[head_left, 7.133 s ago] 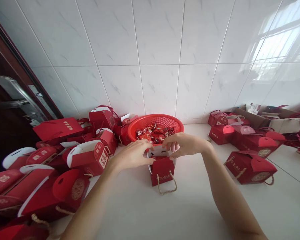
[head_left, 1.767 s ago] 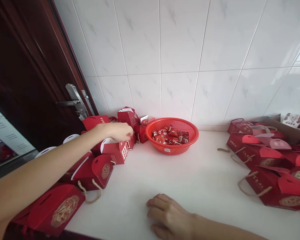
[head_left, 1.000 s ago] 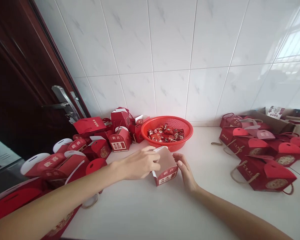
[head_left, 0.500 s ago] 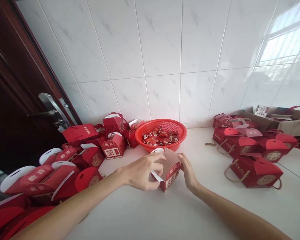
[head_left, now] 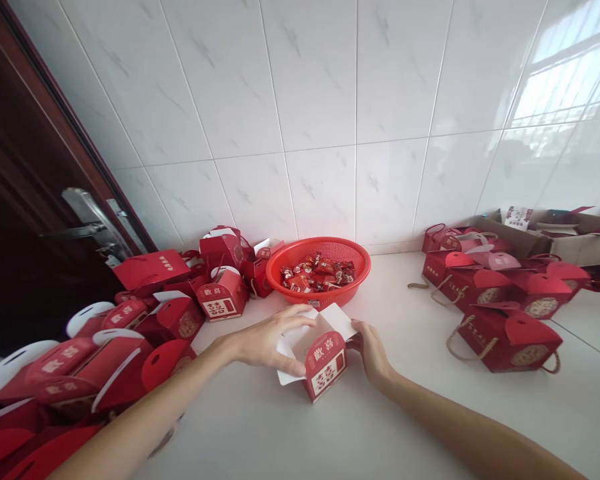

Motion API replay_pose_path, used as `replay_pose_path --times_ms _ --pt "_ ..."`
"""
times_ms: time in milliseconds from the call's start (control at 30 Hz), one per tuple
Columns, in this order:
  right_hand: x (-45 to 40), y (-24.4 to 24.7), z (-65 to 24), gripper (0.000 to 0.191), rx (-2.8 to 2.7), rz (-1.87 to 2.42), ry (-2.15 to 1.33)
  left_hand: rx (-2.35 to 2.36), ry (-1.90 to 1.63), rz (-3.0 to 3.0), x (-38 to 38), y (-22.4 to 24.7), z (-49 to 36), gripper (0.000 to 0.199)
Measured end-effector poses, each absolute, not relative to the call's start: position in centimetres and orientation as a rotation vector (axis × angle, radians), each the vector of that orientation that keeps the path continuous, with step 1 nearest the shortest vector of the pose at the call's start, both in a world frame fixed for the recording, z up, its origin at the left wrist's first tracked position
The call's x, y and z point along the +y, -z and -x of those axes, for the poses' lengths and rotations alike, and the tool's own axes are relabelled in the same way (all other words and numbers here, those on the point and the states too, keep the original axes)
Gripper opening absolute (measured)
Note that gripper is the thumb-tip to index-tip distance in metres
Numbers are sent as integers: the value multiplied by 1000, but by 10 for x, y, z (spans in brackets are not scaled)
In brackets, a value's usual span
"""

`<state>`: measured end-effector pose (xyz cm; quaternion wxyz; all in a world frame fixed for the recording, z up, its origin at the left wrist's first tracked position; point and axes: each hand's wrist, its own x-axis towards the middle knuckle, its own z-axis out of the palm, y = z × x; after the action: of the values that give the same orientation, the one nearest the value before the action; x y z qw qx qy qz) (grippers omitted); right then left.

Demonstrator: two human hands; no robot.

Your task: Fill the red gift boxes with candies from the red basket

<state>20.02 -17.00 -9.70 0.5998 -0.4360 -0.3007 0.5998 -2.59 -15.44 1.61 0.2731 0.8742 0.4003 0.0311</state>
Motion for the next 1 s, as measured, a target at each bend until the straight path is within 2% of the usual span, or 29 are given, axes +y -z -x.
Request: replay_pose_path --times_ms 67,167,233,333,433,567,767,1000 --pt "-170 97 -200 33 -730 947 -1425 1047 -87 -2374 -150 -23 26 84" --pt "-169 96 -202 46 -828 804 -1470 981 -280 -2391 -134 -42 21 53" --pt "-168 95 -204 54 -885 759 -1487 970 -405 -2380 -115 -57 15 42" --pt "-163 95 -208 57 -911 812 -1453 1106 -443 -2412 -78 -70 2 36" --pt "-159 99 -209 53 -924 893 -1404 1259 -172 -2364 -41 -61 -16 32" --pt "-156 106 -207 49 -969 919 -1414 1288 -51 -2328 -9 -27 -44 45" --pt "-155 108 -206 44 -1077 910 -1383 1308 -117 -2306 13 14 -67 29" --pt "-154 104 -207 38 -1159 951 -1370 1246 -270 -2209 27 12 -49 20"
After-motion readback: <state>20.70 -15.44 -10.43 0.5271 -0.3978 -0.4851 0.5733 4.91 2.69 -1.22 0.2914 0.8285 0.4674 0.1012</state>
